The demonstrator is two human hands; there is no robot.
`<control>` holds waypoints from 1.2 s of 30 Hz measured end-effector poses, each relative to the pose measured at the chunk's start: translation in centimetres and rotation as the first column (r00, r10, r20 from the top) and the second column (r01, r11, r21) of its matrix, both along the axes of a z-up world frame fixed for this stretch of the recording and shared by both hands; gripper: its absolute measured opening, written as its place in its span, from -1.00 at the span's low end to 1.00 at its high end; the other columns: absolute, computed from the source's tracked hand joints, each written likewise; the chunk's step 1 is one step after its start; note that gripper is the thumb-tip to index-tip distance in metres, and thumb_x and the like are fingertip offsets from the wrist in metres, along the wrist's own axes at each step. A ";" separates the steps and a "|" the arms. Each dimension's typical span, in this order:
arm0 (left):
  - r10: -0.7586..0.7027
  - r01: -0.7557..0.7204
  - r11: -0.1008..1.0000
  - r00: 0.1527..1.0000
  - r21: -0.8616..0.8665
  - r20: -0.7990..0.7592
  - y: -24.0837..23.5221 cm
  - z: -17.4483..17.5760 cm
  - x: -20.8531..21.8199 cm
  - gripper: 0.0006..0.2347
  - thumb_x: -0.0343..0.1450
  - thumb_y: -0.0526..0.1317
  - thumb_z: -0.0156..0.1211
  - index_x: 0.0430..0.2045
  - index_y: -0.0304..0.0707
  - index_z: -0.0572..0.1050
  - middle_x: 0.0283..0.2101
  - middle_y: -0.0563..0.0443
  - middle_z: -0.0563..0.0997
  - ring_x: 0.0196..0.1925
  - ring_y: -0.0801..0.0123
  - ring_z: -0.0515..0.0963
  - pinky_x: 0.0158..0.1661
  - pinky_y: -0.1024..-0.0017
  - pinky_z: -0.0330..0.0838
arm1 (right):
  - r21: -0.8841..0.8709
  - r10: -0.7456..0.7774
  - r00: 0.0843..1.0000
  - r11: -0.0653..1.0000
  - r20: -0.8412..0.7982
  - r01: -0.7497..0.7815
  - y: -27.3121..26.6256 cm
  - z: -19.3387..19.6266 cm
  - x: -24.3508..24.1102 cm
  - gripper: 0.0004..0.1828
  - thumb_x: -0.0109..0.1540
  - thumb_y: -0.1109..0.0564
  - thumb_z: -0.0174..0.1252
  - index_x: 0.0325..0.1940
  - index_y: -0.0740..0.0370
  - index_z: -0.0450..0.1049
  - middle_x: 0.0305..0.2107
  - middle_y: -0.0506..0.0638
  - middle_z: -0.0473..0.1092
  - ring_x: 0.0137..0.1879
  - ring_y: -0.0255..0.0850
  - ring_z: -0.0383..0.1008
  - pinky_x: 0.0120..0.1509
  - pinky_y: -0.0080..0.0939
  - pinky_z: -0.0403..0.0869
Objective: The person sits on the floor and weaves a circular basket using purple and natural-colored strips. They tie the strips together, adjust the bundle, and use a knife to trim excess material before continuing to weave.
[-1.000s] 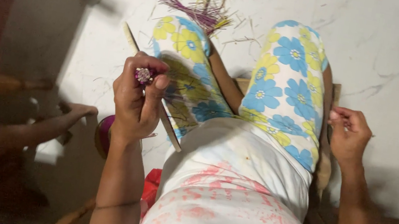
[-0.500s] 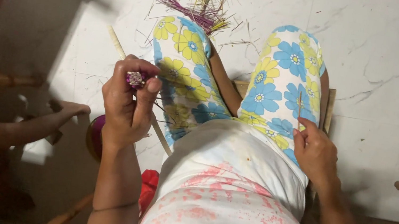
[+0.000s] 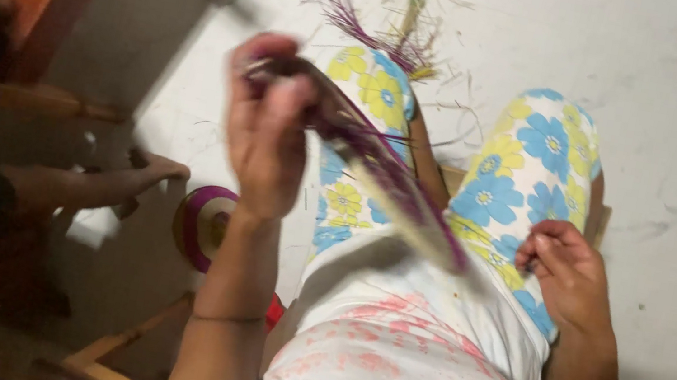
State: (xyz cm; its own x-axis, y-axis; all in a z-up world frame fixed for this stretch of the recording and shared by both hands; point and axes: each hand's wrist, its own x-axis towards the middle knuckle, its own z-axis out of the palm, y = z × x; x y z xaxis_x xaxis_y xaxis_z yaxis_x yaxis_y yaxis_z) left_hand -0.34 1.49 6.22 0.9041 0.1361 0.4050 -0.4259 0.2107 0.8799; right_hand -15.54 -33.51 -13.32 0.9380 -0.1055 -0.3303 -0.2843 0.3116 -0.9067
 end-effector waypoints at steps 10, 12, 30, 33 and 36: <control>-0.323 0.330 0.935 0.943 -0.126 0.075 -6.5 -7.0 2.4 -0.59 0.54 -0.38 0.11 0.19 -0.04 0.07 0.13 -0.10 0.31 0.09 0.09 0.55 0.14 0.05 0.66 | -0.480 0.090 0.906 0.867 0.413 0.132 5.9 11.8 6.8 -0.93 0.42 0.43 0.15 -0.02 0.46 0.45 -0.20 0.16 0.44 -0.21 -0.16 0.49 0.02 -0.26 0.57; -0.356 0.358 0.932 0.933 -0.062 0.048 -6.3 -7.4 2.2 -0.71 0.52 -0.26 0.17 0.09 -0.02 0.27 0.19 -0.05 0.28 0.27 0.23 0.39 0.19 0.17 0.53 | -0.597 0.202 0.846 0.786 0.493 0.160 8.0 14.2 8.1 -0.94 0.40 0.40 0.19 -0.04 0.46 0.49 -0.21 0.18 0.47 -0.15 -0.11 0.49 0.06 -0.20 0.51; -0.325 0.324 0.945 0.945 -0.045 -0.023 -5.9 -4.6 0.7 -0.79 0.59 -0.25 0.03 -0.24 -0.44 0.60 0.28 -0.42 0.44 0.30 -0.06 0.47 0.30 0.02 0.30 | -0.419 0.243 0.773 0.907 0.586 0.032 11.5 16.8 16.4 -0.76 0.39 0.22 0.17 0.10 0.42 0.42 0.00 0.21 0.45 0.10 -0.10 0.51 0.17 -0.14 0.50; -0.249 0.252 0.967 0.966 -0.046 0.065 -3.1 -2.6 0.7 -0.86 0.55 -0.40 0.05 -0.14 -0.55 0.55 0.18 -0.47 0.48 0.14 -0.14 0.57 0.18 -0.04 0.47 | -0.356 0.195 0.791 0.934 0.580 0.031 8.9 18.8 16.0 -0.76 0.37 0.25 0.20 0.06 0.42 0.37 -0.09 0.27 0.50 0.02 -0.12 0.56 0.14 -0.19 0.53; -0.315 0.319 0.946 0.946 -0.055 0.076 -0.9 -1.6 0.7 -0.73 0.55 -0.48 0.02 0.16 -0.57 0.36 -0.03 -0.42 0.57 -0.11 0.02 0.70 -0.02 0.10 0.67 | -0.423 0.205 0.769 0.901 0.605 0.092 5.3 19.5 16.8 -0.69 0.31 0.31 0.34 -0.03 0.45 0.33 -0.23 0.31 0.53 -0.15 -0.15 0.58 0.00 -0.23 0.57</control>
State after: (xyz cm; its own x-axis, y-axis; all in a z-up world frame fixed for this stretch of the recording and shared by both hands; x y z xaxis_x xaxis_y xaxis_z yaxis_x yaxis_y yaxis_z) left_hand 0.38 0.55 4.66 0.8767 -0.1246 0.4647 -0.3839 0.4007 0.8319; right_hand 1.29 -28.18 6.18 0.9207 -0.0288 0.3892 0.3831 -0.1232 -0.9154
